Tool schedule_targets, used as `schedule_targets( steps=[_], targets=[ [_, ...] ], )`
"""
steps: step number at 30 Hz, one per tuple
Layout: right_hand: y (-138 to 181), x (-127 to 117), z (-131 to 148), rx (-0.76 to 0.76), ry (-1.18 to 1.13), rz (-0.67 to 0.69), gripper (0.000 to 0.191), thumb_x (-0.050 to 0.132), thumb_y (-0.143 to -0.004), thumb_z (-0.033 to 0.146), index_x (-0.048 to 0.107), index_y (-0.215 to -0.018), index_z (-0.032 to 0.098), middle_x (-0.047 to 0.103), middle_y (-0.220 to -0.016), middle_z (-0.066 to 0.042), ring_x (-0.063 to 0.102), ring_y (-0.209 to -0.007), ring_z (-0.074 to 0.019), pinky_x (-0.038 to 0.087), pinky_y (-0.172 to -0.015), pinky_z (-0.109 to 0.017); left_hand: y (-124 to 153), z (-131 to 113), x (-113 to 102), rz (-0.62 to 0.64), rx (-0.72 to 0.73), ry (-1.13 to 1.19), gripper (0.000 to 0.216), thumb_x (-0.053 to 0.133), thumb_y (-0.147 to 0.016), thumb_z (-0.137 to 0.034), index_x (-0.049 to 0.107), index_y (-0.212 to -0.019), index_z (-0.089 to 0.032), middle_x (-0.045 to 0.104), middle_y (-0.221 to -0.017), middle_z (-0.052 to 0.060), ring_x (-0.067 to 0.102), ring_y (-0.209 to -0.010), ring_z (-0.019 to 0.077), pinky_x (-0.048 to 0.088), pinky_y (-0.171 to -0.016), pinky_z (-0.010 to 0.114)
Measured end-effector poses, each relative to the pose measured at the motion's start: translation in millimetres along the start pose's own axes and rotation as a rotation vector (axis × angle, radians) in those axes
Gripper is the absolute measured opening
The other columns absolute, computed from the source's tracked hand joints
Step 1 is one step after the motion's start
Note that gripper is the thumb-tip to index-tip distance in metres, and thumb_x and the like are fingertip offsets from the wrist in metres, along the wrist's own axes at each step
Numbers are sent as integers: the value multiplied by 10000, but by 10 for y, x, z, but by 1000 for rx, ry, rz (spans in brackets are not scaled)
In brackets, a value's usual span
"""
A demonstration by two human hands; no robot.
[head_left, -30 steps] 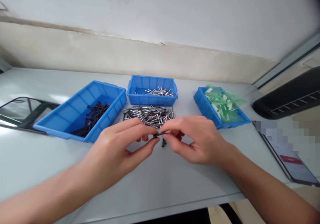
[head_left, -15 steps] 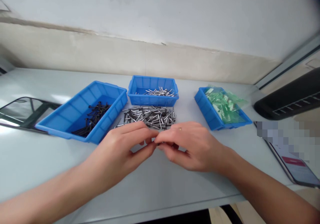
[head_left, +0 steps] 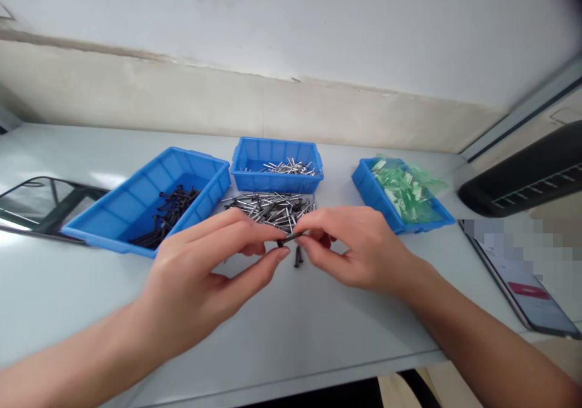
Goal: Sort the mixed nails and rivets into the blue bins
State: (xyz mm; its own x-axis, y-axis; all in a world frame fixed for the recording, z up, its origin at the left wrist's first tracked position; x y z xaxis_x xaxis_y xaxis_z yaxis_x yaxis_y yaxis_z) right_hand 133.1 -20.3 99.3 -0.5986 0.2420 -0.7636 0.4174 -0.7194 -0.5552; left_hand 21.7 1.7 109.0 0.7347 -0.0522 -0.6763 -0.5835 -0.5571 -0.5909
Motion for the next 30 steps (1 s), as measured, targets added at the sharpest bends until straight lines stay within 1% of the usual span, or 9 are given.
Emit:
schedule_targets(
  steps=[2,4,9,14,17,21,24,27,30],
  targets=[
    [6,83,15,-26,8,47,103,522,-921,197,618,-922,157,642,-697,18,586,-635,-93,406,-611,-211,6,-45,-14,-8,31,-14,69,628,-865,-211,648,-931,-203,602,-722,-37,553,-622,58,453,-550,146],
    [18,166,46,-59,2,86,120,504,-928,198,612,-889,163,647,-705,8,592,-653,-107,409,-624,-225,14,-65,14,15,52,-23,83,621,-869,-206,649,-947,-201,604,-727,-33,566,-644,72,472,-605,179],
    [37,268,94,-85,-26,117,155,499,-903,180,558,-760,179,589,-644,22,535,-589,-100,369,-565,-230,42,-86,83,58,111,9,100,614,-879,-191,612,-978,-205,598,-756,-32,568,-679,84,473,-630,206],
    [31,244,97,-79,-41,115,128,514,-893,167,582,-785,165,599,-659,18,540,-602,-96,373,-576,-224,48,-108,81,51,143,21,119,626,-868,-176,597,-980,-206,593,-759,-29,566,-678,93,466,-613,223],
    [14,183,73,-73,-11,87,123,512,-912,180,615,-849,156,621,-675,13,559,-620,-98,390,-602,-222,29,-96,62,37,118,15,111,626,-861,-163,615,-967,-196,606,-799,-23,584,-710,87,479,-643,209],
    [1,103,41,-69,68,46,135,506,-912,179,619,-840,163,604,-643,15,541,-605,-106,392,-593,-235,11,-77,53,30,88,-14,105,623,-856,-155,640,-953,-193,615,-887,-10,596,-786,81,490,-721,187],
    [2,34,53,-83,80,0,108,510,-895,161,611,-855,169,585,-640,20,522,-604,-104,403,-601,-233,6,-11,65,44,30,-27,106,619,-862,-170,644,-963,-194,611,-889,-7,582,-782,83,491,-725,189],
    [0,-22,12,-31,14,-29,96,535,-878,159,591,-952,181,627,-753,9,547,-669,-105,441,-642,-231,-7,92,64,42,-52,-11,98,593,-882,-189,650,-960,-206,617,-880,-6,581,-765,94,502,-712,202],
    [-5,-9,-48,32,-123,-7,205,579,-844,138,562,-1043,187,642,-913,-4,573,-773,-101,475,-701,-221,-26,195,64,42,-133,-6,110,575,-890,-196,658,-959,-218,627,-861,-10,581,-732,97,485,-608,186]
  ],
)
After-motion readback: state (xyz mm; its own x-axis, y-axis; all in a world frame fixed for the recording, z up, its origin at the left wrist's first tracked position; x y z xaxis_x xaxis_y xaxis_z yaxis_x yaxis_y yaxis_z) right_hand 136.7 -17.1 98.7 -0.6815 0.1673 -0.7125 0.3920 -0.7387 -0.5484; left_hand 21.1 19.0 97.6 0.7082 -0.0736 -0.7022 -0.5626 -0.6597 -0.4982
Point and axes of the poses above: each hand's wrist, its own y-axis away from the middle knuckle, its own x-axis out of the palm, z = x × y, the point moved 10 cm from there along -y, towards the middle knuckle
